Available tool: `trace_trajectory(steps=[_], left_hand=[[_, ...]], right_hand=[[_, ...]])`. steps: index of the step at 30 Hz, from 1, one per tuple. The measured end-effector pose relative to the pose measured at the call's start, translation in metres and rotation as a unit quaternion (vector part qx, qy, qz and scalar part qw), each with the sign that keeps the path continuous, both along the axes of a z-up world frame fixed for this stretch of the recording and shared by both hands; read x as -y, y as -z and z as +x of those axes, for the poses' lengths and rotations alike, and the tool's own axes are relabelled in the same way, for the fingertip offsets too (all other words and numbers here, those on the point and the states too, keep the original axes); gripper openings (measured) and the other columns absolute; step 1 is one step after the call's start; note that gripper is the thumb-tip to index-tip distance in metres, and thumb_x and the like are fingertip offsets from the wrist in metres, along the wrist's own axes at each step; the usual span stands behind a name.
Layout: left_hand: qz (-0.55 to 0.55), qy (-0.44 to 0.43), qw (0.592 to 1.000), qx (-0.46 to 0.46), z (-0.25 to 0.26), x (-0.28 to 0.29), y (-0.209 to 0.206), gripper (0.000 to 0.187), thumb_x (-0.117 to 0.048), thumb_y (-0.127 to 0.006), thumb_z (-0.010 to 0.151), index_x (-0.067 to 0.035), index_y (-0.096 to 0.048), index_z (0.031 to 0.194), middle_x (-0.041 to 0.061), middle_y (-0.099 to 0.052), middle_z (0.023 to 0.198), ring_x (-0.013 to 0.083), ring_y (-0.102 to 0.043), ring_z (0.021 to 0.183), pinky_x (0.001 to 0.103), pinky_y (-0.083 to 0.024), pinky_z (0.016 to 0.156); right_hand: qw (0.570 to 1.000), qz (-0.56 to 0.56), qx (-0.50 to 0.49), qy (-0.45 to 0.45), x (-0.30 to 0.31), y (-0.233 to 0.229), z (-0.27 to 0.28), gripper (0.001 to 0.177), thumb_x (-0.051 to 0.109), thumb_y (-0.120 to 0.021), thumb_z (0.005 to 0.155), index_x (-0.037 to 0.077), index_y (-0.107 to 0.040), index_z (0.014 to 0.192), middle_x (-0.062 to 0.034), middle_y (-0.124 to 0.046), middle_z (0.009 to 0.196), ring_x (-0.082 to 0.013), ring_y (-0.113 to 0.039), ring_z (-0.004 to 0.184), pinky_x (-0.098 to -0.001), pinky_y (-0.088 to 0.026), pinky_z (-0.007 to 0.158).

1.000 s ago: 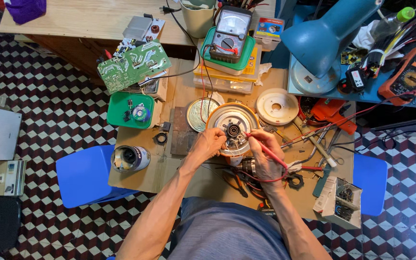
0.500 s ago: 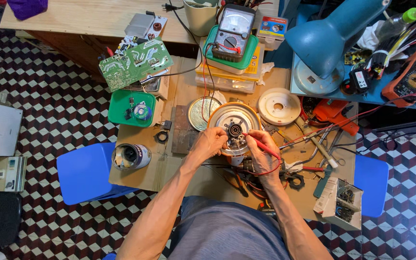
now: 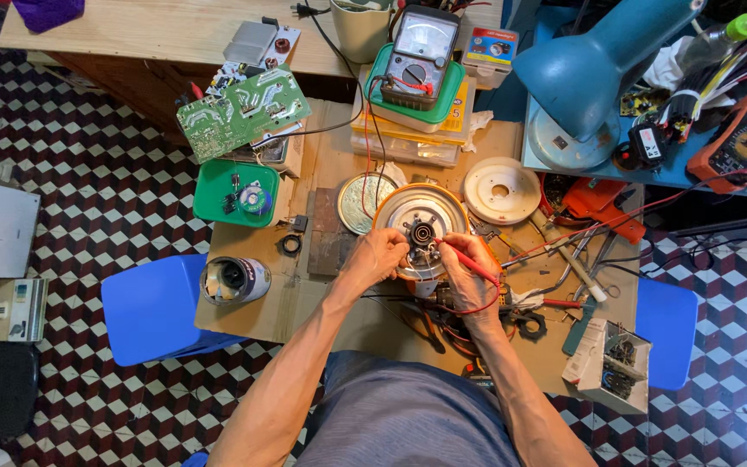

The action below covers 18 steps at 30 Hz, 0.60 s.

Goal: The person repairs an electric kettle by connecting wires to the heating element, securing the base, and testing the device. They use a multimeter to check electrical continuity and a power drill to fasten screws. The kettle is plugged in and tested to confirm it functions correctly.

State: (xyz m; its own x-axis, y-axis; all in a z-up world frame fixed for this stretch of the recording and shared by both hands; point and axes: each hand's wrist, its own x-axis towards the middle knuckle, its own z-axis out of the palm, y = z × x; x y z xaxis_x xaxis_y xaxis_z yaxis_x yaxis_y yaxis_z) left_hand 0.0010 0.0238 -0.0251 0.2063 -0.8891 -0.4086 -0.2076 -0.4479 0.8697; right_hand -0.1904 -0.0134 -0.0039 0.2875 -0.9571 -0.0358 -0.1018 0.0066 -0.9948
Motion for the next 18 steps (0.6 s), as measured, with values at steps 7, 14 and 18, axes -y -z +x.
trace_trajectory(steps=[7, 14, 18], left_hand=[[-0.011, 0.000, 1.000, 0.007, 0.001, -0.001, 0.001, 0.022, -0.020, -0.065, 0.093, 0.000, -0.072, 0.098, 0.007, -0.073, 0.068, 0.0105, -0.065, 0.052, 0.027, -0.054, 0.049], [-0.010, -0.004, 1.000, -0.005, 0.000, -0.002, -0.003, 0.022, -0.020, -0.064, 0.092, 0.001, -0.072, 0.092, 0.007, -0.074, 0.068, 0.0118, -0.065, 0.050, 0.029, -0.052, 0.048], [-0.015, -0.006, 1.000, 0.004, -0.001, -0.002, -0.004, 0.022, -0.020, -0.064, 0.090, 0.000, -0.073, 0.090, 0.007, -0.074, 0.068, 0.0116, -0.066, 0.050, 0.029, -0.054, 0.049]], right_hand=[[1.000, 0.003, 0.001, 0.003, 0.001, 0.005, 0.000, 0.020, 0.012, -0.068, 0.097, 0.000, -0.067, 0.112, -0.0064, -0.074, 0.103, -0.0093, -0.068, 0.093, -0.0243, -0.056, 0.083], [1.000, -0.019, 0.005, 0.017, 0.001, 0.004, 0.002, 0.019, 0.011, -0.069, 0.095, -0.001, -0.068, 0.111, -0.0066, -0.075, 0.100, -0.0099, -0.069, 0.090, -0.0244, -0.056, 0.080], [1.000, -0.003, 0.017, 0.011, 0.002, -0.003, 0.005, 0.020, 0.013, -0.069, 0.094, 0.000, -0.069, 0.109, -0.0077, -0.075, 0.099, -0.0111, -0.069, 0.090, -0.0257, -0.056, 0.080]])
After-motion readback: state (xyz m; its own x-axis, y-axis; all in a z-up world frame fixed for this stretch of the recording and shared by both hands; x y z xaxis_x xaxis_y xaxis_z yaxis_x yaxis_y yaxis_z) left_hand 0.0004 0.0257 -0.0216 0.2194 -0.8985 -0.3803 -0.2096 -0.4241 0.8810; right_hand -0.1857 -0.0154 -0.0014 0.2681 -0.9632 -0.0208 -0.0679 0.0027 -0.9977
